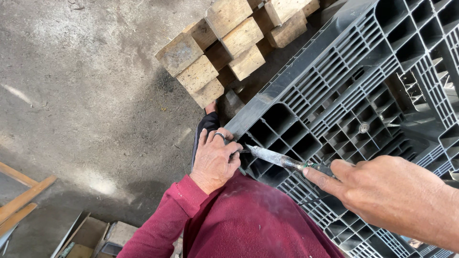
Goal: The person uses a soldering iron to melt and fuse a small metal piece onto the edge of a gray plastic crate. They repeatedly apply heat to the junction, creating smoke, and adjust the metal piece with their fingers to ensure it adheres to the crate.
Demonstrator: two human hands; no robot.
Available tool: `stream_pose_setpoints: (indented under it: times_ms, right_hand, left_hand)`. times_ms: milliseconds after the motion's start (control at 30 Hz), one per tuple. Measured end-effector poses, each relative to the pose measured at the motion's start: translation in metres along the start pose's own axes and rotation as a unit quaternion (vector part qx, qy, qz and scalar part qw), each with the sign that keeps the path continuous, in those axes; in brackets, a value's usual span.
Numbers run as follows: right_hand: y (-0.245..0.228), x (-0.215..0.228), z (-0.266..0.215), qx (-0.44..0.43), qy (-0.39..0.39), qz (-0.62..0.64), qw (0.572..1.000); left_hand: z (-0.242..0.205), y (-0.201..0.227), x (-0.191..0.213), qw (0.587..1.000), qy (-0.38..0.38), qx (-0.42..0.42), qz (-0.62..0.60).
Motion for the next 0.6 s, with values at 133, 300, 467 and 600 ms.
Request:
stream_pose_setpoints:
  times_ms: [133,300,467,600]
  right_hand:
    - [0.0006,-0.0014,0.0016,0.010,-0.015,-0.007,1.000]
    - [0.0013,-0.0049,0.0044,0.016,-0.007,-0.009,1.000]
    - [-0.0006,-0.0063,0.0053,0.018,0.000,-0.006,1.000]
    - [-0.0025,-0.0058,0.0017,-0.002,-0.002,0.012,1.000]
  left_hand:
    - [0.0004,0.0005,0.0005,1.000,-0.005,0.002,0.008]
    - [0.0010,0.0007,0.0016,1.000,-0.007,0.005,0.001]
    - [0.0007,0.0012,0.0020,1.000,-0.010,0.004,0.005]
    - [0.0020,0.0009,0.0016,1.000,-0.011,0.001,0.016]
Point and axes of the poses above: each hand's wrist, its own z-axis towards the middle knuckle, its own x-axis out of the back of the hand, y = z × x, the point moved 1 cm from there along z, towards the middle knuckle, and after that the axes turned 10 degrees about -z, right-handed, at the moved point
